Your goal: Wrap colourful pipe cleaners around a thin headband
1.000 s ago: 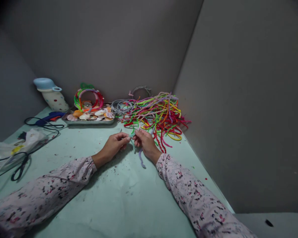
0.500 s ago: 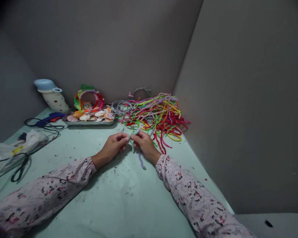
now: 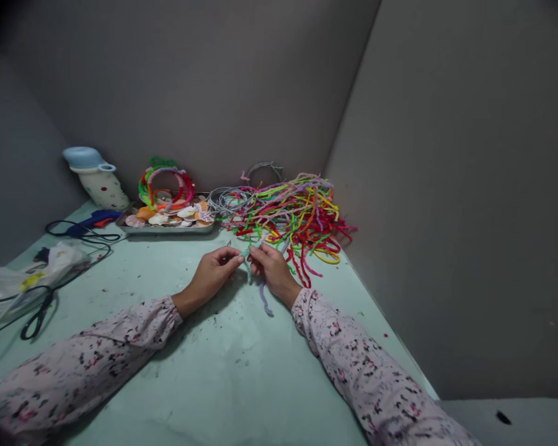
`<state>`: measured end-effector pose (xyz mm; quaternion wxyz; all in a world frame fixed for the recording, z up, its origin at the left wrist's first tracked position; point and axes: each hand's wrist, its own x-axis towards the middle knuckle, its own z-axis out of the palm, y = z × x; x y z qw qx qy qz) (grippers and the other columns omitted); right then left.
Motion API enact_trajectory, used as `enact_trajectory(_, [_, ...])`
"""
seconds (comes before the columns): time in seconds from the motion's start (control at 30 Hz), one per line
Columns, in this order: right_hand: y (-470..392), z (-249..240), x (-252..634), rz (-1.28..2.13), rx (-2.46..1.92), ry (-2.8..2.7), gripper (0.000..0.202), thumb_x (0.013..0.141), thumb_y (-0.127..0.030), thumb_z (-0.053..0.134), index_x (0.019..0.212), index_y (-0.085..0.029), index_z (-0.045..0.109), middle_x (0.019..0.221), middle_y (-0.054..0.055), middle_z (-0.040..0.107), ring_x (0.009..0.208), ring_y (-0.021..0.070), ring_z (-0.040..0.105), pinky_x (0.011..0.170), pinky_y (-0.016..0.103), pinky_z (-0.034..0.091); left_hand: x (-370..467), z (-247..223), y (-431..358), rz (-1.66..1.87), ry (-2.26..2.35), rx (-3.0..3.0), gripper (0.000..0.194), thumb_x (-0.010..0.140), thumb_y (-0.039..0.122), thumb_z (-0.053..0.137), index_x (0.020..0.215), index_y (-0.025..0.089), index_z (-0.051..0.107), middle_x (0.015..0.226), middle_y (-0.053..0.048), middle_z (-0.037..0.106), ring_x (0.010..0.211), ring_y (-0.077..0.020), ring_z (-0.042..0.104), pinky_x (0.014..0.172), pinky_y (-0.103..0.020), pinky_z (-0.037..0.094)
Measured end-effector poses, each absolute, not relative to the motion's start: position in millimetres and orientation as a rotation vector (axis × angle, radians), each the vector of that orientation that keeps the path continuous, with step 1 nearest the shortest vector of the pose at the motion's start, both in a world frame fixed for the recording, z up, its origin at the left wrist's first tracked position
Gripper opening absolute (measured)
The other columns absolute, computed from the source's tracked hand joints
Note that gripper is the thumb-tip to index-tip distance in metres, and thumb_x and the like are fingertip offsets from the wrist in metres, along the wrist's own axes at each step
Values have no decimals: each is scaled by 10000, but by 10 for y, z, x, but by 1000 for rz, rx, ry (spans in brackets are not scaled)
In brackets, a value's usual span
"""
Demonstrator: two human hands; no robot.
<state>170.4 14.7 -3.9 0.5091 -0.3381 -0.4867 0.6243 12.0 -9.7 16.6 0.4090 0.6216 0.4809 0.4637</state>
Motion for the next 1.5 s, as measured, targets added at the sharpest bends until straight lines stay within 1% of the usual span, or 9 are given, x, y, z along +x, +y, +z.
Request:
enact_trajectory(0.1, [149,-28,1698,1516,-797,-1151,250,780,-418,658,746,-186,571,676,-34,567,491,60,480,447,188,336,125,168,-110,1209,1247,1563,269,765,400,629,879,157,636,646,15,608,454,-83,493,435,-199,372])
enact_trajectory(0.23, [146,-18,1698,1513,-794,-1155,244,787,-398,658,732,-179,566,646,-42,560,482,53,473,448,176,339,129,188,-122,1229,1250,1584,252,765,393,625,856,158,633,643,17,611,453,-83,495,432,-199,370])
enact_trajectory(0.4, [130,3,1694,1510,-810,-1151,253,775,-407,666,722,-182,562,625,-45,553,481,59,466,438,182,329,129,203,-128,1234,1252,1625,209,781,360,605,828,157,624,635,16,604,468,-83,496,450,-199,378])
enact_trajectory(0.63, [129,14,1687,1526,-801,-1128,242,772,-398,666,723,-188,558,651,-40,557,485,62,463,449,202,320,120,167,-113,1256,1336,1714,226,763,358,630,870,160,644,707,-10,654,528,-99,527,489,-208,407])
enact_trajectory(0.93, [124,8,1692,1531,-788,-1155,218,796,-373,651,714,-191,563,639,-34,550,498,67,461,461,212,313,125,189,-128,1268,1351,1722,166,757,323,623,804,164,639,680,-1,646,535,-99,527,494,-204,408])
enact_trajectory(1.07, [127,13,1692,1529,-790,-1160,231,789,-384,659,716,-191,557,634,-39,553,498,65,462,459,207,318,121,185,-134,1292,1352,1753,168,759,324,625,805,164,640,708,-6,650,559,-100,531,505,-199,412])
enact_trajectory(1.17, [125,18,1688,1545,-786,-1139,245,779,-399,665,727,-187,555,645,-41,559,496,60,467,458,199,326,122,183,-136,1321,1354,1772,171,754,317,634,823,161,643,744,-14,658,574,-99,533,518,-199,420])
enact_trajectory(1.33, [111,27,1685,1546,-790,-1122,257,771,-406,672,722,-182,557,645,-41,568,495,53,477,459,188,335,126,184,-138,1376,1265,1752,198,763,289,630,917,167,652,812,-20,665,579,-91,536,536,-200,438])
enact_trajectory(1.5, [103,34,1684,1542,-809,-1133,267,766,-423,671,720,-184,561,633,-39,568,493,61,474,457,188,346,120,186,-136,1383,1273,1809,123,775,257,611,838,167,666,788,-22,652,615,-99,549,570,-204,450])
